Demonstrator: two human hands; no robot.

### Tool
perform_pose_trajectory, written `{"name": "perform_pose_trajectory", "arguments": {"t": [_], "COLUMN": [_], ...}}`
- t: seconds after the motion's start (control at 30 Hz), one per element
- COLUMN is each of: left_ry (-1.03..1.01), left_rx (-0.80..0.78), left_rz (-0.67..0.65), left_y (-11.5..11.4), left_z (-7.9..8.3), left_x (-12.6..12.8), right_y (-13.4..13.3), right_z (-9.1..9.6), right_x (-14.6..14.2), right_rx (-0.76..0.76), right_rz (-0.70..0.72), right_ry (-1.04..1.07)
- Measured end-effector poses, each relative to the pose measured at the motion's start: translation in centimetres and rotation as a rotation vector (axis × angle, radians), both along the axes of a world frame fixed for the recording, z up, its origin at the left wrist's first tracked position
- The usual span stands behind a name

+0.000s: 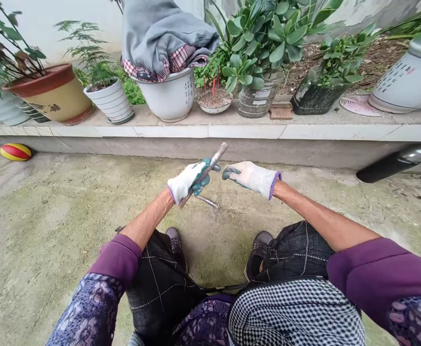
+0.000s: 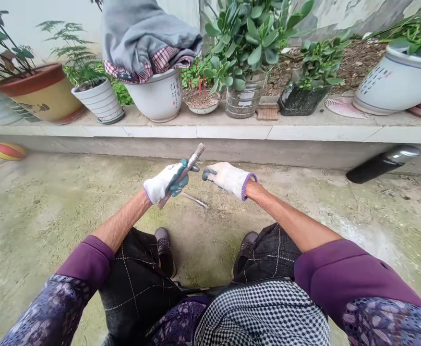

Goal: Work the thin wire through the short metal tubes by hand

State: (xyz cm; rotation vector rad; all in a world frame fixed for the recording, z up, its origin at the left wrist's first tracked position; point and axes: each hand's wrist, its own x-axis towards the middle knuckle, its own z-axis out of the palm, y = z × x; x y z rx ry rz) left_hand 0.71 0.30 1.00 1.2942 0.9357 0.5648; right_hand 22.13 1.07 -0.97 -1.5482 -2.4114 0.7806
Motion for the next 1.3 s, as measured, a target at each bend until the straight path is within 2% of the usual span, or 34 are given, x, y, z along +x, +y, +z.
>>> {"name": "perform_pose_trajectory", "arguments": {"t": [0.4,0.6,0.77,1.03,1.3], "left_ry": [-0.141,-0.094,-0.167,-0.092,-0.128], "left_rx": [-0.155,-0.101,-0.178,-0.206,-0.152], "left_rz": [0.083,0.106,0.089,0.024,0.078], "left_y": [0.5,0.8,0.5,0.0,0.1], "left_z": [-1.1,-2.0,-1.5,-0.5,-0.6], "left_x": [0.7,0.7,0.7,0.3,0.9], "right_y": [0.2,0.0,-0.6,-0.2,-0.1], "right_z": [-0.5,-0.8,-0.5,-0.7,-0.7], "right_x": [0.0,-0.1,-0.4,0.1,-0.1], "right_rx": [0.019,-0.008,0.050,0.017,0.060], "right_rz": [0.009,-0.007,0.030,0.003,0.001], "right_ry": [-0.046,-0.027,0.048,0.082,0.035]}}
